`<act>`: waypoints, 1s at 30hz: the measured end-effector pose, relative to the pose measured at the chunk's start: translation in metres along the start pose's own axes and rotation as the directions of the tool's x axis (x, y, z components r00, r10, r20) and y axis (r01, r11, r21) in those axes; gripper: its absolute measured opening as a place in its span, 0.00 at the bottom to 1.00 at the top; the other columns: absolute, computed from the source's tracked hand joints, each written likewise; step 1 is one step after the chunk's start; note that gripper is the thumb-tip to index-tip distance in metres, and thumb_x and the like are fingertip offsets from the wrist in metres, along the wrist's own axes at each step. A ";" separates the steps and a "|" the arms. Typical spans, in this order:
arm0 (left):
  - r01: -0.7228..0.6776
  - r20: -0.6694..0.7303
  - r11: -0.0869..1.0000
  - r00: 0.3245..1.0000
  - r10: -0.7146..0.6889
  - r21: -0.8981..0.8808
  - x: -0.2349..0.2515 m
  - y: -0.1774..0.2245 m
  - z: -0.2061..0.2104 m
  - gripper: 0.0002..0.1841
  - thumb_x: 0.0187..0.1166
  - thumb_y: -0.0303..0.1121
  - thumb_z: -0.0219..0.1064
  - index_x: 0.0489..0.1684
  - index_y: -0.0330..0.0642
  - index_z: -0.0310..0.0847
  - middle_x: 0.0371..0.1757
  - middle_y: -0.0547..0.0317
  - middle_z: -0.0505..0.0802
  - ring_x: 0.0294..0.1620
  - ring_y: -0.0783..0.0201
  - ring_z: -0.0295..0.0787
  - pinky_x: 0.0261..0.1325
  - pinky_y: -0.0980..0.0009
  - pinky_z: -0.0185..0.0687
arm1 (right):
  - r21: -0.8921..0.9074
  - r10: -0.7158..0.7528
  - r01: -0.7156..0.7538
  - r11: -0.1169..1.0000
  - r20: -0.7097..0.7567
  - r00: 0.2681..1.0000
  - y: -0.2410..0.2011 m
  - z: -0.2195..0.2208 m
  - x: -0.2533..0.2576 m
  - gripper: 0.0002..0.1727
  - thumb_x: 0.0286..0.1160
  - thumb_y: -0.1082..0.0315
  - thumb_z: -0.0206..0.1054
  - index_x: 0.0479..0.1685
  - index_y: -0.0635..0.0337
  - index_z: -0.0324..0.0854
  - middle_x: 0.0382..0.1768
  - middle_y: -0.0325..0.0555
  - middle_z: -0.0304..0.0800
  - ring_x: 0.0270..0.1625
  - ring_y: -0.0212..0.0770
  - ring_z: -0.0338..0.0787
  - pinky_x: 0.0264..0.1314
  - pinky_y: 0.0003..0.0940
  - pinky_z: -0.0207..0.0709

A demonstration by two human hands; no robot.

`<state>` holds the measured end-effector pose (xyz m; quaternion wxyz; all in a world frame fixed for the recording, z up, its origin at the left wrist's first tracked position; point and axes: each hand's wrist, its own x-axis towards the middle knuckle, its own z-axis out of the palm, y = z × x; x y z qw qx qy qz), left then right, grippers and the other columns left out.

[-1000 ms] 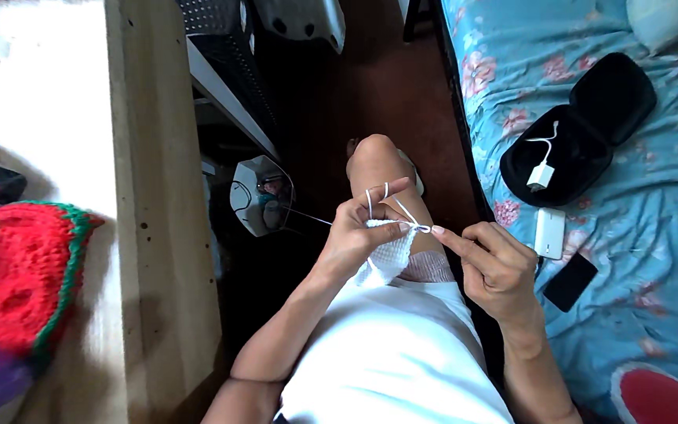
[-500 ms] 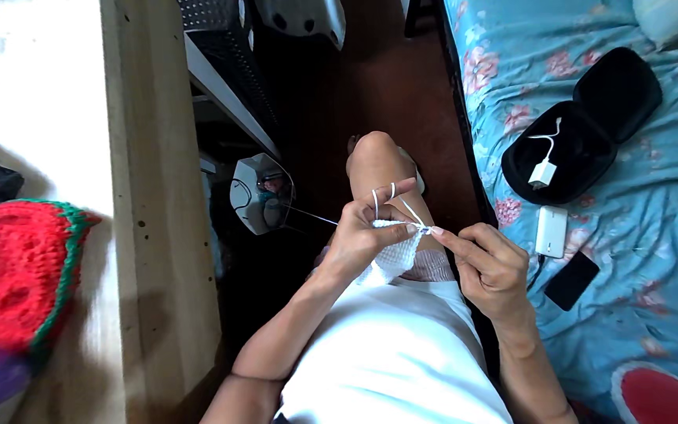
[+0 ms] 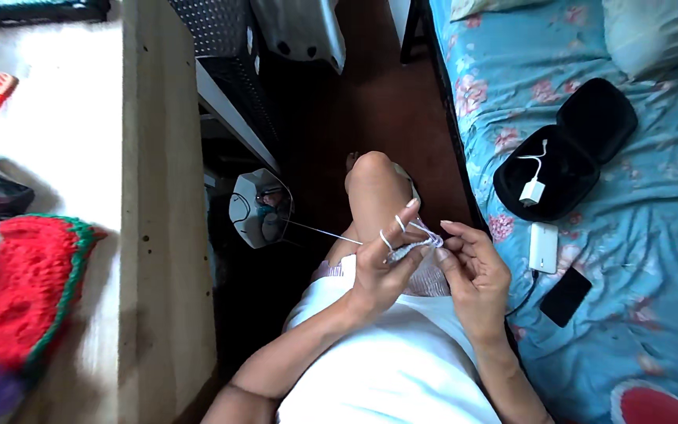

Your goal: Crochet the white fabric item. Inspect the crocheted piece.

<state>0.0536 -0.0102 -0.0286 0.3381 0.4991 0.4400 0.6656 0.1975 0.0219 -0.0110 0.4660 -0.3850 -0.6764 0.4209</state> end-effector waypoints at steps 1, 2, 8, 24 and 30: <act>0.133 0.000 0.988 0.991 -0.133 -0.079 0.003 0.007 -0.002 0.32 0.72 0.17 0.70 0.80 0.33 0.72 0.41 0.63 0.96 0.43 0.74 0.93 0.54 0.73 0.89 | -0.056 -0.087 0.086 0.995 -0.013 0.996 0.005 -0.001 -0.001 0.13 0.77 0.77 0.65 0.56 0.74 0.82 0.40 0.41 0.92 0.42 0.18 0.88 0.48 0.12 0.83; 0.250 0.014 0.958 0.968 -0.251 -0.140 0.007 0.012 -0.006 0.34 0.70 0.16 0.70 0.82 0.34 0.70 0.38 0.65 0.96 0.40 0.74 0.92 0.51 0.74 0.89 | -0.136 -0.182 0.177 0.975 -0.023 0.983 0.009 -0.002 -0.003 0.10 0.79 0.75 0.65 0.51 0.73 0.84 0.40 0.44 0.92 0.43 0.19 0.89 0.50 0.12 0.83; 0.490 0.159 0.842 0.871 -0.464 -0.225 0.026 0.025 -0.026 0.37 0.67 0.15 0.69 0.84 0.39 0.70 0.30 0.61 0.94 0.31 0.73 0.90 0.45 0.75 0.88 | -0.430 -0.446 0.420 0.800 0.042 0.894 0.021 -0.020 -0.001 0.09 0.83 0.71 0.62 0.41 0.65 0.87 0.33 0.50 0.87 0.38 0.31 0.86 0.43 0.16 0.78; 0.672 0.374 0.602 0.740 -0.559 -0.430 0.037 0.022 -0.048 0.26 0.68 0.16 0.64 0.71 0.33 0.81 0.24 0.58 0.92 0.24 0.71 0.89 0.38 0.75 0.90 | -0.355 -0.463 0.468 0.809 0.106 0.880 0.028 -0.029 -0.002 0.07 0.82 0.71 0.63 0.42 0.64 0.86 0.34 0.49 0.87 0.39 0.31 0.86 0.43 0.16 0.78; 0.529 0.331 0.823 0.830 -0.450 -0.208 0.031 0.024 -0.039 0.30 0.66 0.13 0.68 0.73 0.36 0.81 0.28 0.62 0.92 0.29 0.74 0.88 0.40 0.79 0.87 | 0.055 -0.172 0.166 0.985 0.117 0.978 0.022 -0.020 -0.001 0.10 0.82 0.71 0.66 0.56 0.58 0.89 0.43 0.34 0.91 0.45 0.17 0.86 0.50 0.12 0.82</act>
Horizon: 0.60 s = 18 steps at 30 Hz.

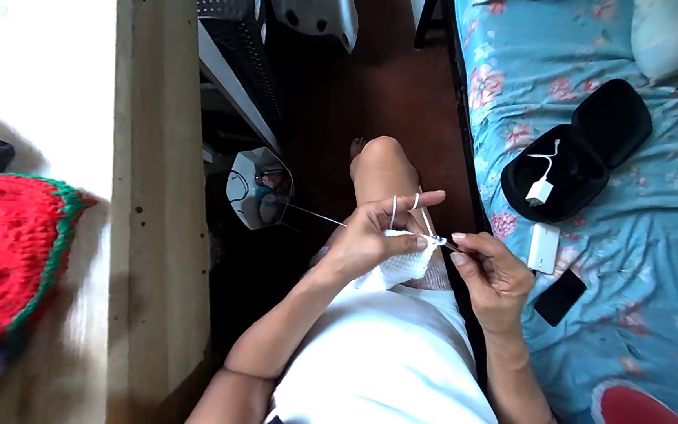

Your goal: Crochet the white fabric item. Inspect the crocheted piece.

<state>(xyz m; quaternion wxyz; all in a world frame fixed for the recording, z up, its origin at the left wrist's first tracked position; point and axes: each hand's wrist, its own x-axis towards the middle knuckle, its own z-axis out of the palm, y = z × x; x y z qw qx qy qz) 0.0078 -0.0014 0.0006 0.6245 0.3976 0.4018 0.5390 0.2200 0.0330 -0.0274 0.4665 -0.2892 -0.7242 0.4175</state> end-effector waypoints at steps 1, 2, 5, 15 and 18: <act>-0.024 0.011 0.999 1.000 0.024 0.036 0.000 -0.001 0.003 0.30 0.66 0.14 0.69 0.74 0.35 0.80 0.29 0.62 0.93 0.31 0.74 0.89 0.42 0.78 0.87 | 0.042 0.032 -0.033 0.999 0.015 0.999 -0.001 0.002 0.001 0.13 0.82 0.70 0.66 0.60 0.55 0.89 0.45 0.32 0.92 0.46 0.17 0.86 0.52 0.13 0.82; -0.033 0.024 0.998 0.999 0.031 0.058 0.000 -0.003 0.005 0.30 0.67 0.14 0.70 0.74 0.35 0.80 0.32 0.62 0.94 0.33 0.75 0.90 0.45 0.78 0.88 | 0.089 0.061 -0.063 0.994 0.030 0.998 -0.002 0.003 0.003 0.14 0.82 0.70 0.66 0.62 0.53 0.89 0.46 0.30 0.92 0.47 0.18 0.87 0.54 0.14 0.83; 0.014 0.022 0.999 1.000 -0.015 0.031 0.001 -0.007 0.009 0.26 0.68 0.15 0.69 0.70 0.36 0.83 0.36 0.63 0.95 0.37 0.76 0.90 0.47 0.78 0.88 | 0.233 0.165 -0.174 0.957 0.057 0.985 -0.004 0.003 0.007 0.13 0.81 0.69 0.66 0.58 0.52 0.92 0.44 0.29 0.93 0.42 0.19 0.86 0.45 0.15 0.81; 0.131 0.296 0.989 0.949 -0.106 -0.064 0.001 -0.022 -0.062 0.09 0.72 0.40 0.76 0.23 0.50 0.90 0.38 0.64 0.97 0.37 0.76 0.91 0.40 0.80 0.85 | 0.414 0.392 -0.389 0.823 0.082 0.916 -0.006 -0.005 0.010 0.10 0.79 0.73 0.66 0.52 0.57 0.92 0.37 0.30 0.92 0.29 0.17 0.80 0.30 0.13 0.73; 0.028 0.277 0.876 0.944 -0.182 0.482 0.002 -0.008 -0.075 0.07 0.72 0.33 0.71 0.24 0.44 0.88 0.34 0.69 0.93 0.37 0.79 0.87 0.42 0.79 0.81 | 0.434 0.412 -0.395 0.810 0.057 0.909 -0.008 -0.006 0.010 0.10 0.78 0.73 0.66 0.50 0.56 0.92 0.33 0.30 0.91 0.26 0.17 0.78 0.27 0.13 0.71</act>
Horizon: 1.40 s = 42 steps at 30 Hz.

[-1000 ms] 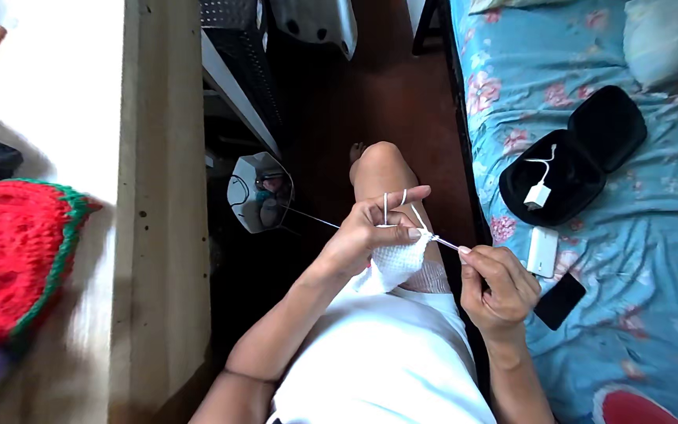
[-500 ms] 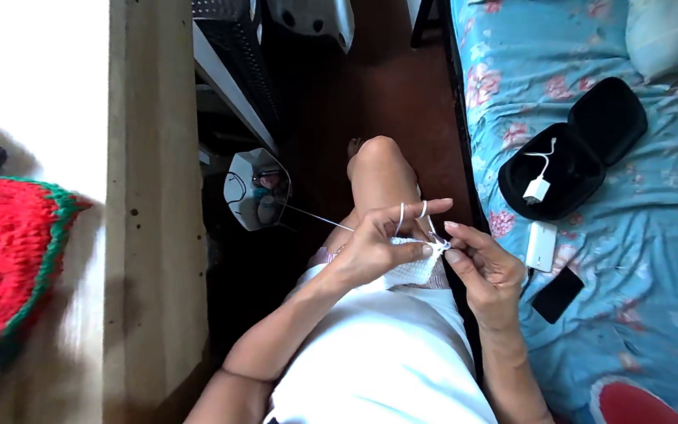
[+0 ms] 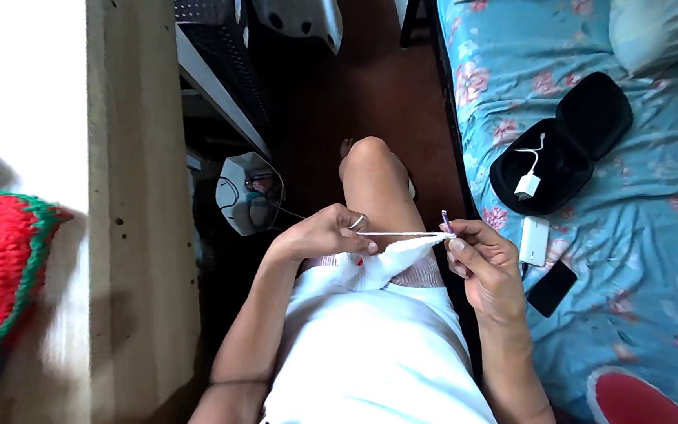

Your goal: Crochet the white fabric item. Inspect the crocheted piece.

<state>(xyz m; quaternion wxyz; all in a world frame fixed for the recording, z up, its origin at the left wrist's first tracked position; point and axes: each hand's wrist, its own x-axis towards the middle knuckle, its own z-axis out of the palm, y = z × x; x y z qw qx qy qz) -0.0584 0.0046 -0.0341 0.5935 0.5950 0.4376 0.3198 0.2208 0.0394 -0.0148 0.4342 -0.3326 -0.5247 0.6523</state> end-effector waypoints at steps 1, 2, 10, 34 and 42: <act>0.061 -0.028 0.982 0.998 -0.057 0.177 -0.002 0.005 -0.004 0.05 0.72 0.33 0.72 0.29 0.43 0.91 0.35 0.67 0.93 0.38 0.77 0.87 0.44 0.74 0.83 | -0.001 -0.003 0.003 1.000 -0.012 1.000 -0.001 0.000 0.000 0.10 0.77 0.74 0.66 0.50 0.56 0.91 0.33 0.30 0.91 0.25 0.17 0.78 0.26 0.13 0.71; 0.094 -0.049 0.966 0.995 -0.084 0.243 -0.005 0.008 -0.007 0.05 0.73 0.33 0.72 0.31 0.44 0.92 0.35 0.66 0.94 0.37 0.75 0.88 0.43 0.72 0.84 | -0.008 -0.010 0.010 1.000 -0.016 1.000 -0.001 -0.001 0.000 0.10 0.78 0.74 0.66 0.50 0.56 0.91 0.32 0.31 0.90 0.25 0.18 0.78 0.26 0.13 0.70; -0.371 -0.179 0.858 0.928 0.327 -0.357 0.015 0.021 0.035 0.44 0.67 0.39 0.79 0.89 0.49 0.63 0.68 0.58 0.89 0.68 0.61 0.85 0.68 0.63 0.83 | -0.121 -0.079 0.080 0.989 0.015 0.997 0.003 0.006 0.000 0.11 0.79 0.74 0.65 0.54 0.55 0.88 0.40 0.31 0.91 0.31 0.19 0.82 0.32 0.14 0.76; -0.149 -0.431 0.863 0.898 -0.086 -0.483 0.027 0.041 0.071 0.35 0.71 0.15 0.65 0.85 0.41 0.69 0.34 0.52 0.94 0.30 0.69 0.90 0.38 0.75 0.87 | -0.781 -0.395 0.493 0.384 0.343 0.852 -0.001 -0.024 -0.004 0.20 0.81 0.74 0.57 0.55 0.49 0.96 0.28 0.46 0.86 0.33 0.36 0.83 0.37 0.27 0.75; -0.148 -0.476 0.913 0.878 -0.055 -0.380 0.025 0.044 0.072 0.37 0.69 0.13 0.67 0.86 0.40 0.68 0.33 0.53 0.95 0.29 0.69 0.90 0.38 0.76 0.88 | -0.880 -0.439 0.462 0.109 0.375 0.816 -0.005 -0.012 -0.009 0.22 0.77 0.77 0.58 0.55 0.46 0.96 0.28 0.49 0.86 0.30 0.43 0.83 0.28 0.32 0.70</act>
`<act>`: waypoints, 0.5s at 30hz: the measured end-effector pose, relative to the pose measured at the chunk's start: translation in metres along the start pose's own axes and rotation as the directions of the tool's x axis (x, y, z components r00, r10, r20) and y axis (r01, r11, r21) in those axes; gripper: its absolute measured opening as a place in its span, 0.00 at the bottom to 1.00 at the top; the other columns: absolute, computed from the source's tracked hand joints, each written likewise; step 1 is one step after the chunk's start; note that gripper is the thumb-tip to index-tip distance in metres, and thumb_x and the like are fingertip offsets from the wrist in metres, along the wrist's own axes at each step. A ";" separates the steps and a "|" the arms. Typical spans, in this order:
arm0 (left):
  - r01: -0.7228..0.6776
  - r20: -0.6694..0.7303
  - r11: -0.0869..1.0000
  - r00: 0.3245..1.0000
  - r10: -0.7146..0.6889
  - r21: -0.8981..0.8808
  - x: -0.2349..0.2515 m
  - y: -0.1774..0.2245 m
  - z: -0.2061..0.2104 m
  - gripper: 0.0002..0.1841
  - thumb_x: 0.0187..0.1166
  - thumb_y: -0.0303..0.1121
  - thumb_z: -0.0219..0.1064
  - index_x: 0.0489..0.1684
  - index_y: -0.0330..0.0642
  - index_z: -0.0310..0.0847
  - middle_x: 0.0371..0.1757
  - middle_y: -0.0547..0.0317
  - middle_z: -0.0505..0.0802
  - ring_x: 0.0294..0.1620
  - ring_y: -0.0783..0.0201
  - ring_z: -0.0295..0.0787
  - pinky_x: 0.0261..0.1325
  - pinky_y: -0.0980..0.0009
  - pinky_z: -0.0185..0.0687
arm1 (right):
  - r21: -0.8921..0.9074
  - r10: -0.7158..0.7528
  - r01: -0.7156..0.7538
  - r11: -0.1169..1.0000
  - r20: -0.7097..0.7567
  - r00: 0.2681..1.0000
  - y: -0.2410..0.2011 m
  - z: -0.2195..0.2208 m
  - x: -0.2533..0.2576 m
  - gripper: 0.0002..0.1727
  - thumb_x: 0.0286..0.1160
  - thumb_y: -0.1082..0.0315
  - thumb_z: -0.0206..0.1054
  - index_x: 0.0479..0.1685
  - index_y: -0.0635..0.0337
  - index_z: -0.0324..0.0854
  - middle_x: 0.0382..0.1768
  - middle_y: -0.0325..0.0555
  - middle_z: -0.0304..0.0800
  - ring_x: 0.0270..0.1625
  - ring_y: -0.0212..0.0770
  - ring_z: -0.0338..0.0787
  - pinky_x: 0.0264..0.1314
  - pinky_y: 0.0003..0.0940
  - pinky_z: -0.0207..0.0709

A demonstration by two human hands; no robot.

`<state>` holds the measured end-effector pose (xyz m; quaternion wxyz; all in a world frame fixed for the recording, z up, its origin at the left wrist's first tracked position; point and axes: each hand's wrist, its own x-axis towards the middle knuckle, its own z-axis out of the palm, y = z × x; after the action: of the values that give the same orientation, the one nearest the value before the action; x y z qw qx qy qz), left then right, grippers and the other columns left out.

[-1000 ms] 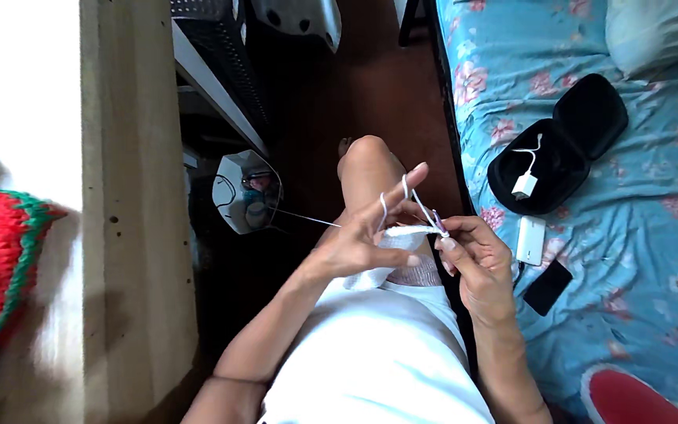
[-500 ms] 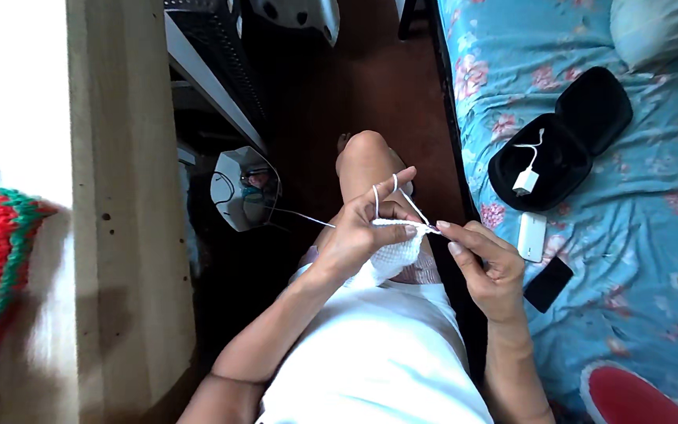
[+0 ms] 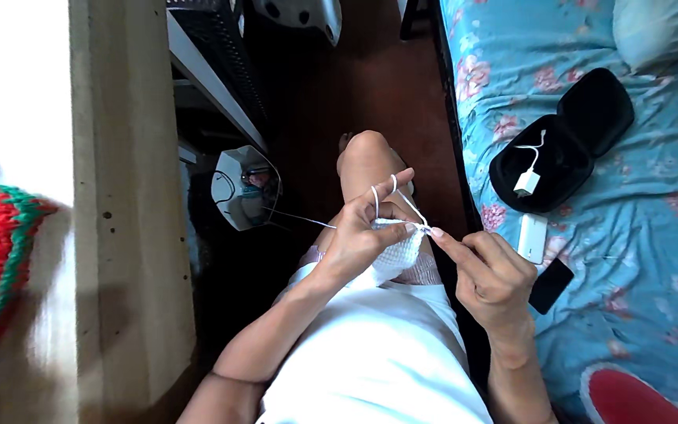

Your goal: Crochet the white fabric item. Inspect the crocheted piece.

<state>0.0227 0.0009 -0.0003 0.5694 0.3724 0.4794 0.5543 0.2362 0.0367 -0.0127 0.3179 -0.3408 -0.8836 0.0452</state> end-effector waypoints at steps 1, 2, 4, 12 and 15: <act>-0.004 -0.004 1.000 1.000 0.004 0.002 0.000 0.000 0.000 0.37 0.69 0.13 0.67 0.85 0.40 0.68 0.32 0.53 0.94 0.28 0.69 0.90 0.37 0.76 0.88 | -0.017 -0.008 0.008 1.000 -0.001 1.000 -0.001 0.000 0.000 0.23 0.77 0.78 0.58 0.55 0.46 0.96 0.28 0.49 0.86 0.29 0.43 0.83 0.27 0.32 0.70; -0.013 -0.003 1.000 1.000 0.013 0.005 -0.001 0.000 0.000 0.37 0.69 0.13 0.68 0.85 0.39 0.68 0.31 0.53 0.94 0.28 0.69 0.90 0.37 0.76 0.87 | -0.031 -0.013 0.013 0.999 -0.004 1.000 -0.001 0.000 0.000 0.22 0.77 0.78 0.59 0.55 0.46 0.96 0.27 0.49 0.86 0.29 0.43 0.83 0.27 0.32 0.70; -0.038 0.003 0.999 0.999 0.038 0.027 -0.001 0.001 0.000 0.37 0.69 0.13 0.68 0.85 0.38 0.68 0.30 0.54 0.94 0.28 0.70 0.90 0.37 0.76 0.88 | -0.047 -0.019 0.019 0.999 -0.009 1.000 -0.002 0.002 0.000 0.22 0.76 0.78 0.60 0.54 0.46 0.97 0.27 0.49 0.85 0.29 0.44 0.82 0.26 0.32 0.69; 0.045 0.015 0.999 0.999 -0.045 -0.024 0.001 0.002 -0.002 0.37 0.68 0.13 0.69 0.84 0.39 0.70 0.30 0.54 0.94 0.27 0.70 0.89 0.36 0.77 0.87 | -0.010 -0.036 0.036 0.999 -0.030 0.999 -0.002 0.010 0.000 0.22 0.75 0.78 0.59 0.54 0.46 0.97 0.27 0.49 0.86 0.29 0.43 0.82 0.27 0.32 0.69; 0.110 0.069 0.984 0.993 -0.101 -0.142 0.002 -0.002 -0.006 0.38 0.70 0.15 0.68 0.86 0.40 0.67 0.29 0.52 0.94 0.26 0.70 0.89 0.36 0.76 0.88 | 0.125 -0.010 0.015 0.992 -0.040 0.999 0.003 0.013 -0.001 0.20 0.77 0.76 0.60 0.52 0.48 0.97 0.28 0.48 0.86 0.32 0.40 0.83 0.32 0.29 0.72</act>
<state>0.0170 0.0023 -0.0041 0.6380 0.3207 0.4391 0.5453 0.2305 0.0404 -0.0245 0.3564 -0.3155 -0.8746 0.0920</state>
